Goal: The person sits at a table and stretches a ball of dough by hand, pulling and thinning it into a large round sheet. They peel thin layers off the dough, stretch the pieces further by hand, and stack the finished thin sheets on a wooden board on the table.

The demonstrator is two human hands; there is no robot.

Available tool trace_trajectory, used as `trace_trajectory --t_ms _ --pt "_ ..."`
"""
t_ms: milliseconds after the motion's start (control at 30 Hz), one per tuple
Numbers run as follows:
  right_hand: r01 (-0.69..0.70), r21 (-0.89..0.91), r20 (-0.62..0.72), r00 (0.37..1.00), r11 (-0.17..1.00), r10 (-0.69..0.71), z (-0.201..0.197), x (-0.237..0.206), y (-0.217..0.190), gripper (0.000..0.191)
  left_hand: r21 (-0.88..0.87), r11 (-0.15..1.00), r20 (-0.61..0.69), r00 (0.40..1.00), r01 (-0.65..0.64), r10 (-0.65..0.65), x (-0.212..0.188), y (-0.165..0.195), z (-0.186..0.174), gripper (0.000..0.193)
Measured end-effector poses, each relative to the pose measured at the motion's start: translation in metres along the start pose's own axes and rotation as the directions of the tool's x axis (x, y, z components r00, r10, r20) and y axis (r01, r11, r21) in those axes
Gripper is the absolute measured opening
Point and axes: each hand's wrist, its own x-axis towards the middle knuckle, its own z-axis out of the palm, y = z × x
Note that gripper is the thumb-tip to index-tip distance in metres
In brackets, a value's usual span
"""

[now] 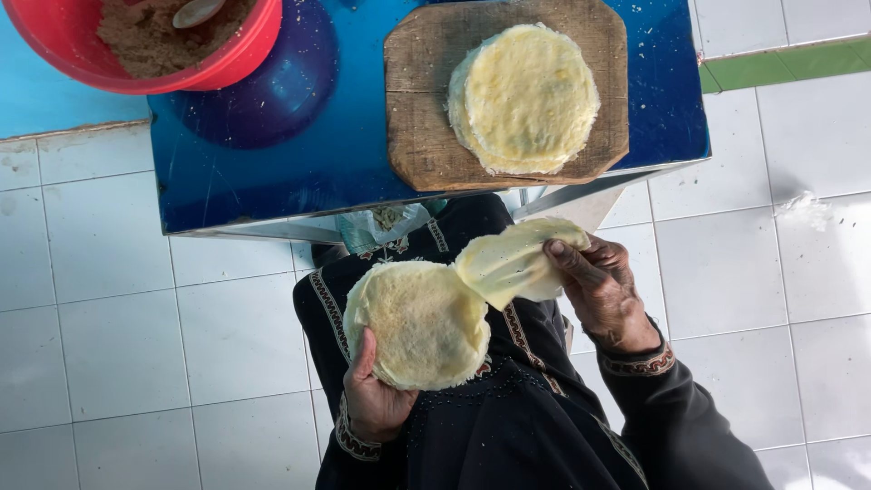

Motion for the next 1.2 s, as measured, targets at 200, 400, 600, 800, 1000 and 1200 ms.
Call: trace_trajectory --t_ms 200,400,600,800,1000,1200 --pt "0.085 -0.027 -0.004 0.996 0.996 -0.085 -0.016 0.004 -0.015 0.013 0.121 0.992 0.059 0.997 0.04 -0.048 -0.011 0.018 -0.016 0.063" --pt "0.365 -0.274 0.266 0.918 0.89 -0.295 -0.013 0.009 -0.071 0.015 0.232 0.972 -0.25 0.968 0.025 0.035 -0.013 0.026 -0.017 0.064" --pt "0.529 -0.238 0.507 0.783 0.815 -0.36 0.038 0.083 -0.126 0.017 0.274 0.959 -0.349 0.937 0.069 0.032 0.001 0.017 -0.01 0.065" --pt "0.505 -0.798 0.45 0.863 0.329 -0.231 0.076 0.143 -0.135 0.019 0.205 0.977 -0.4 0.916 0.058 0.029 -0.004 0.027 -0.005 0.064" --pt "0.479 -0.87 0.403 0.827 0.116 -0.392 0.05 0.154 -0.117 0.03 0.23 0.97 -0.412 0.911 0.075 0.027 0.0 0.026 -0.014 0.064" --pt "0.42 -0.891 0.443 0.723 -0.172 -0.531 0.062 0.144 -0.12 0.051 0.262 0.96 -0.424 0.905 0.103 0.019 0.005 0.027 -0.01 0.066"
